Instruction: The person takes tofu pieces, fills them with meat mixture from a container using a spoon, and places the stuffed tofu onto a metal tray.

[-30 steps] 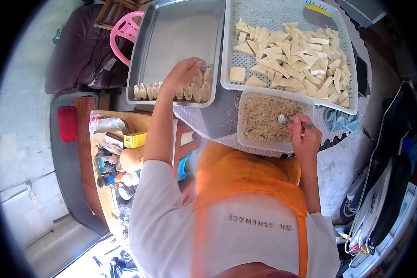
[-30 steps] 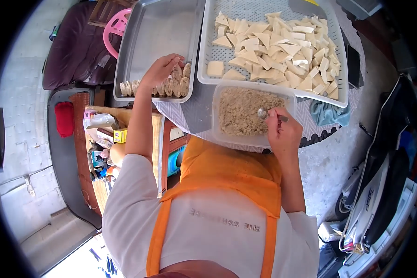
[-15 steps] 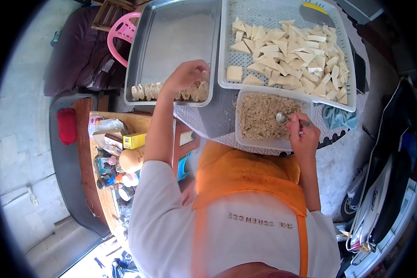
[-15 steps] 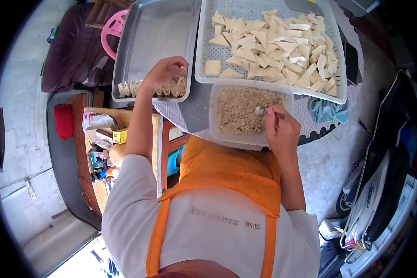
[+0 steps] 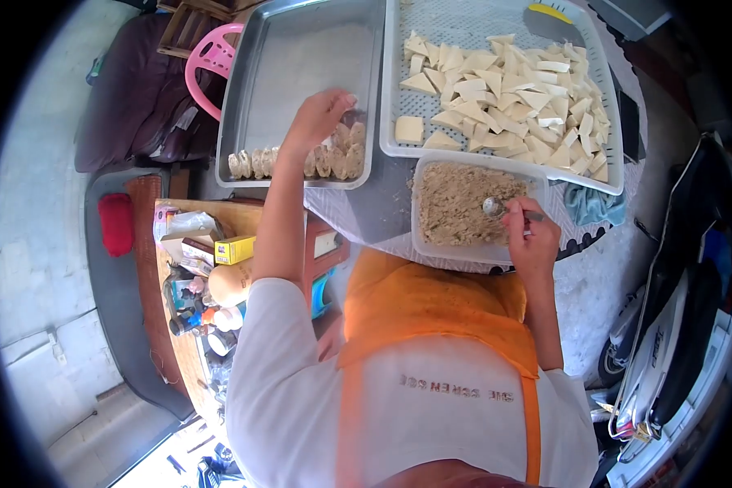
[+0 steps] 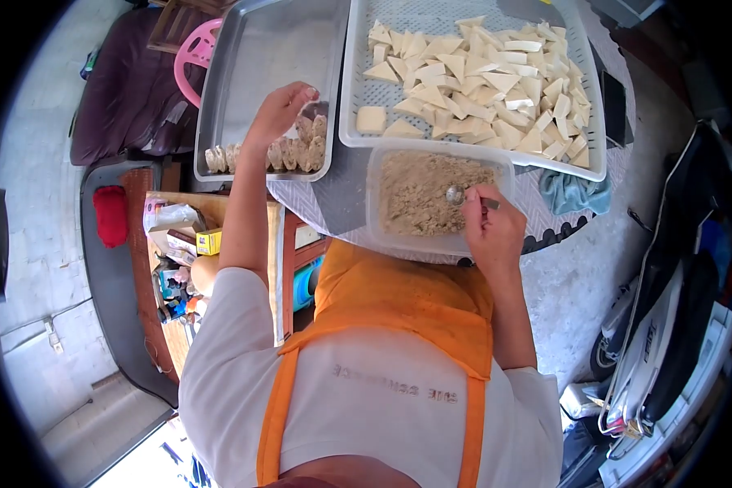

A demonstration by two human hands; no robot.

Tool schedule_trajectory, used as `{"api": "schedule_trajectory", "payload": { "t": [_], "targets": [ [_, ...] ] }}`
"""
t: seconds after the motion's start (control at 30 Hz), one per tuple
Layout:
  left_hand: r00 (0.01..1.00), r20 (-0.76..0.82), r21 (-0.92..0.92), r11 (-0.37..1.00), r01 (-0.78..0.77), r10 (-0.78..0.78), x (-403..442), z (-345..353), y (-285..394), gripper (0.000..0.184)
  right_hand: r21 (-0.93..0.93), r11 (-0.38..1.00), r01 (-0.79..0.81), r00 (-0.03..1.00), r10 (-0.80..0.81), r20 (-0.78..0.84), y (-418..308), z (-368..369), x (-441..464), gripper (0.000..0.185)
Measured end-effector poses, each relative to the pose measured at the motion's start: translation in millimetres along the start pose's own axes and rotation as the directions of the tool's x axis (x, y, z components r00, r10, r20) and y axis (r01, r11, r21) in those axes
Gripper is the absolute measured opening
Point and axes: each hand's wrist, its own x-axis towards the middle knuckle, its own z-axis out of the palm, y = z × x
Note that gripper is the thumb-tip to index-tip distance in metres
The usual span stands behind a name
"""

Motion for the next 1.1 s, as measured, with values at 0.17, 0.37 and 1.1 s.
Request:
{"api": "schedule_trajectory", "payload": {
  "t": [0.17,0.37,1.1],
  "targets": [
    [0.939,-0.142,0.239,0.931,-0.276,0.314,38,41,47,0.018,0.003,1.000,-0.014,1.000,0.014,-0.008,0,0,1,0.012],
    [0.906,0.062,0.714,0.615,-0.334,0.420,67,99,71,0.033,-0.012,1.000,-0.017,1.000,0.017,-0.016,0,1,-1,0.013],
    [0.972,0.236,-0.939,0.259,0.227,0.001,-88,114,161,0.031,0.008,0.939,0.343,0.910,-0.330,-0.249,-48,-25,-3,0.012]
  ]
}}
